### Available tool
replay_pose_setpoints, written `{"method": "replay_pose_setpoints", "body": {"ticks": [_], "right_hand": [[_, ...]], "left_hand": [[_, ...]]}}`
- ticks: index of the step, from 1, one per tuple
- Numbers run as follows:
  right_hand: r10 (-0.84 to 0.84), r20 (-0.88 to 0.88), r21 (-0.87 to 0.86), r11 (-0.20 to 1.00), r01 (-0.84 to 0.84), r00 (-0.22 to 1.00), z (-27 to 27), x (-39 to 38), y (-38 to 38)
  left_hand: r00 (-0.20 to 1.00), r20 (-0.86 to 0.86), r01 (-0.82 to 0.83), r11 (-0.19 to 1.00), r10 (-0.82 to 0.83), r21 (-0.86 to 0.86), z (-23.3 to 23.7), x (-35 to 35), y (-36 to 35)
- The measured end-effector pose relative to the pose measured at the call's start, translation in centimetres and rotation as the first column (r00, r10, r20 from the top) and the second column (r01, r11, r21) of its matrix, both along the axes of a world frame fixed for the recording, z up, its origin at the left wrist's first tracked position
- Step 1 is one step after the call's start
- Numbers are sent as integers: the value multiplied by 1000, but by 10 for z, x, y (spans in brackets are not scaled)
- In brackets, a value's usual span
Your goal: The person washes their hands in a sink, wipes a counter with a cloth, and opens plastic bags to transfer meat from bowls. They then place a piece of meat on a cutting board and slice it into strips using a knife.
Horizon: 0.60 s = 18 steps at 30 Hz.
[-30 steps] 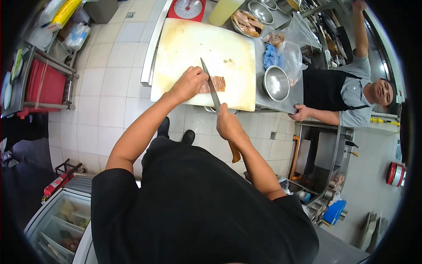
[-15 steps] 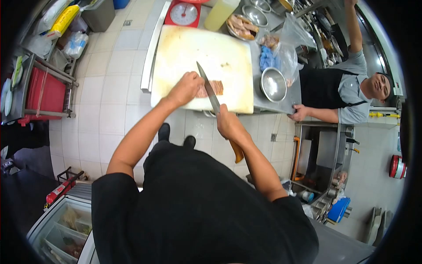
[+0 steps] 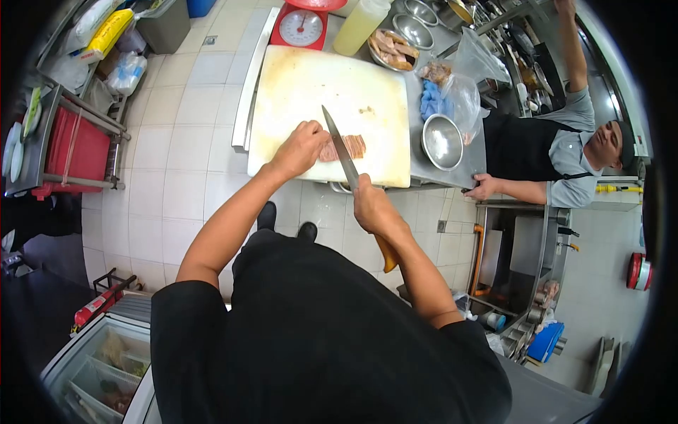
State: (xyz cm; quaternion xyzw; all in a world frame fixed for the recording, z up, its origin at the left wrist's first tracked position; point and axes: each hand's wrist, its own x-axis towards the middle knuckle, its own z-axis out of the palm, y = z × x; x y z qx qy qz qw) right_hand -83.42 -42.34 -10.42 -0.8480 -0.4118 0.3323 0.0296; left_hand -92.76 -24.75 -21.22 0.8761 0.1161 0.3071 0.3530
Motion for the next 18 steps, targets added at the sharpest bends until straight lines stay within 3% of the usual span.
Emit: {"method": "replay_pose_setpoints", "body": {"ticks": [4,5,8,10,14,18], "right_hand": [[4,7,-13,1000,-4,1000,-6,-18,-4],[27,25,39,999,-27,999,-30,-15,-6],[-32,-28,47,998,34,999,-22,-8,3],[15,19,55,998,-16,1000,-11,-3,2],[11,22,-80,997,-9,1000,13,-19,-1],[-27,6,30,999,27,1000,-21,-24,-5]], "left_hand": [[997,-78,-11,999,14,44,-2,3,2],[999,-50,-13,1000,14,27,-1,3,2],[1000,-11,5,1000,-5,3,0,0,0],[1000,-11,-9,1000,9,1,0,-1,0],[1000,5,-6,1000,6,-10,-2,0,1],[1000,-7,30,999,-31,-24,-3,-6,2]]}}
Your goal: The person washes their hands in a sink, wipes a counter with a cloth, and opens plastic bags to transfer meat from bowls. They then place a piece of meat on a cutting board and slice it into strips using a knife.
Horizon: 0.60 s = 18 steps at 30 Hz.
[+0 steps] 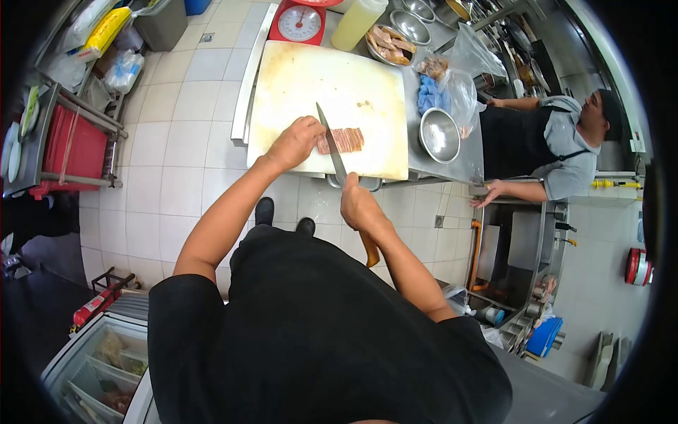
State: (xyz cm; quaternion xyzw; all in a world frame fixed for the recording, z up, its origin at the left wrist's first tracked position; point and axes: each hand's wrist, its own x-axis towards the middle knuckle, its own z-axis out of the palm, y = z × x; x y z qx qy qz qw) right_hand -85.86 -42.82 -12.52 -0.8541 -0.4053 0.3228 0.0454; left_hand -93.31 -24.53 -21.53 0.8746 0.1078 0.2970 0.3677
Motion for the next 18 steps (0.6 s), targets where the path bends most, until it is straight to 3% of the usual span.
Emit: {"method": "replay_pose_setpoints", "body": {"ticks": [7,18], "right_hand": [[36,19,-88,995,-35,999,43,5,-3],[48,39,-12,999,-47,998,19,5,-16]], "left_hand": [[1000,-3,-7,1000,7,11,-1,0,0],[999,-1,-35,999,35,19,3,-4,-3]]}}
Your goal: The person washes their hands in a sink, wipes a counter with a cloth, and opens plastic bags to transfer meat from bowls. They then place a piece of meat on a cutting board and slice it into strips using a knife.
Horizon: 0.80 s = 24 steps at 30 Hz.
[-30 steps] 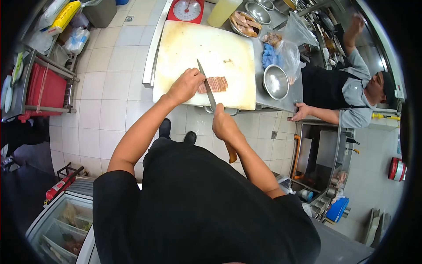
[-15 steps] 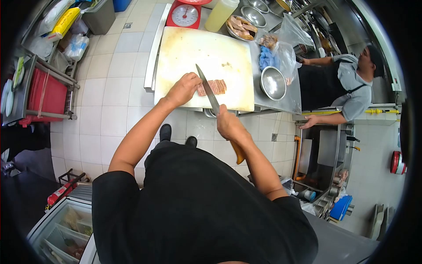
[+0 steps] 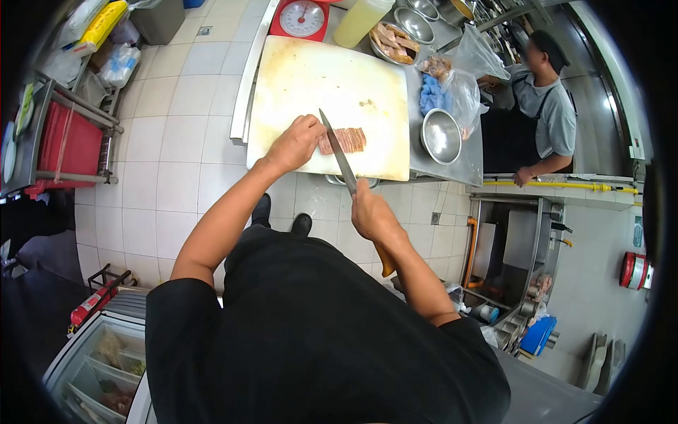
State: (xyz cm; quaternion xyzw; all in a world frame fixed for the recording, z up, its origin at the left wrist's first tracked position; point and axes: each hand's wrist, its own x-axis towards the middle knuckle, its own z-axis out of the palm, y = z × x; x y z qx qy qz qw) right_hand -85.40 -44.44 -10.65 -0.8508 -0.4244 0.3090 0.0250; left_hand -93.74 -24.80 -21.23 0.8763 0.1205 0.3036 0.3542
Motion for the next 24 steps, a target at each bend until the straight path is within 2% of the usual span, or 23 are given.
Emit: {"method": "replay_pose_setpoints", "body": {"ticks": [5,8,14,17,20,21,24], "right_hand": [[-23,4,35,999,23,1000,-25,-6,8],[-45,-31,88,995,47,999,-17,2,20],[22,-1,-31,999,-22,1000,19,0,13],[3,6,-37,999,-2,1000,4,-6,10],[-60,-4,-37,998,60,998,-17,-20,21],[-71,-57,-20,997,70,996,-10,-15,25],[-63,-52,-11,998,62,997,0,-1,28]], "left_hand": [[1000,1,1,1000,-1,12,1,0,1],[1000,-14,-4,1000,5,12,0,-1,2],[1000,-11,6,1000,-6,7,1,0,0],[999,-41,5,999,-4,32,-1,0,3],[998,51,25,999,-27,36,-3,2,5],[999,44,24,1000,-25,18,-4,1,5],[999,28,24,1000,-25,6,0,0,5]]}}
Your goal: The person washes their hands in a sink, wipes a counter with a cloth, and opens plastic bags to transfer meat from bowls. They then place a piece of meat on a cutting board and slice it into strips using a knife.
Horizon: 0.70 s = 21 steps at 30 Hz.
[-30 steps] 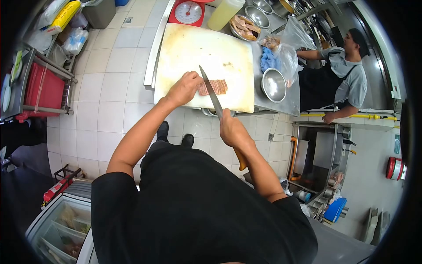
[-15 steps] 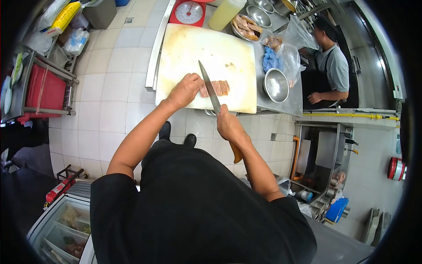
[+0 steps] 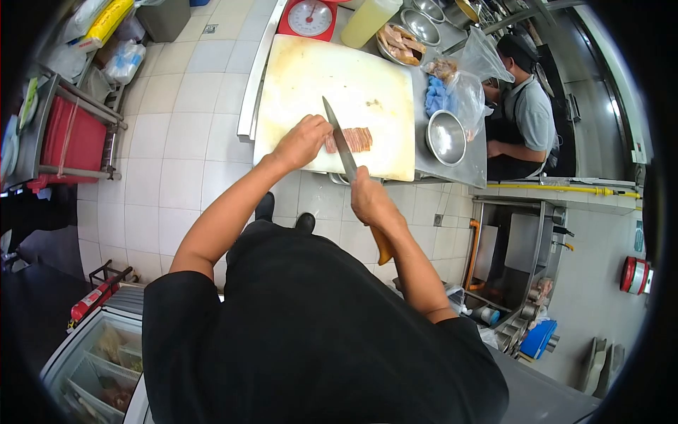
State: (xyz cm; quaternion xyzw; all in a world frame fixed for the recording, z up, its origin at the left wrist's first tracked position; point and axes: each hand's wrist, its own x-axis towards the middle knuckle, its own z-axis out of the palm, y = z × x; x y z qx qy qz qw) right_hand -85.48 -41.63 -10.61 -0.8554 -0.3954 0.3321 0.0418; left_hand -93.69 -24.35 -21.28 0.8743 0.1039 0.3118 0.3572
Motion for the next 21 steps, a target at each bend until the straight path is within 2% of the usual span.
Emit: {"method": "replay_pose_setpoints", "body": {"ticks": [2,4,8,10,14,18,21], "right_hand": [[40,71,46,998,-43,997,3,1,-7],[51,16,-114,992,-49,999,31,-9,-5],[27,16,-92,995,-26,999,-6,-18,-12],[29,62,13,999,-30,998,-29,-22,-12],[-17,-36,-10,1000,16,999,-6,-5,1],[37,39,-86,996,-33,999,24,-12,-5],[23,31,-101,995,-20,999,12,-20,-13]], "left_hand": [[1000,-13,-4,1000,4,-7,0,0,-1],[1000,-5,-12,1000,12,2,-2,1,-2],[1000,22,-1,1000,1,-4,-2,-2,1],[999,-3,37,999,-37,36,-5,0,5],[997,10,72,997,-72,-18,-5,0,11],[999,18,43,999,-43,0,-3,-2,4],[999,17,49,999,-49,-10,-1,-1,6]]}}
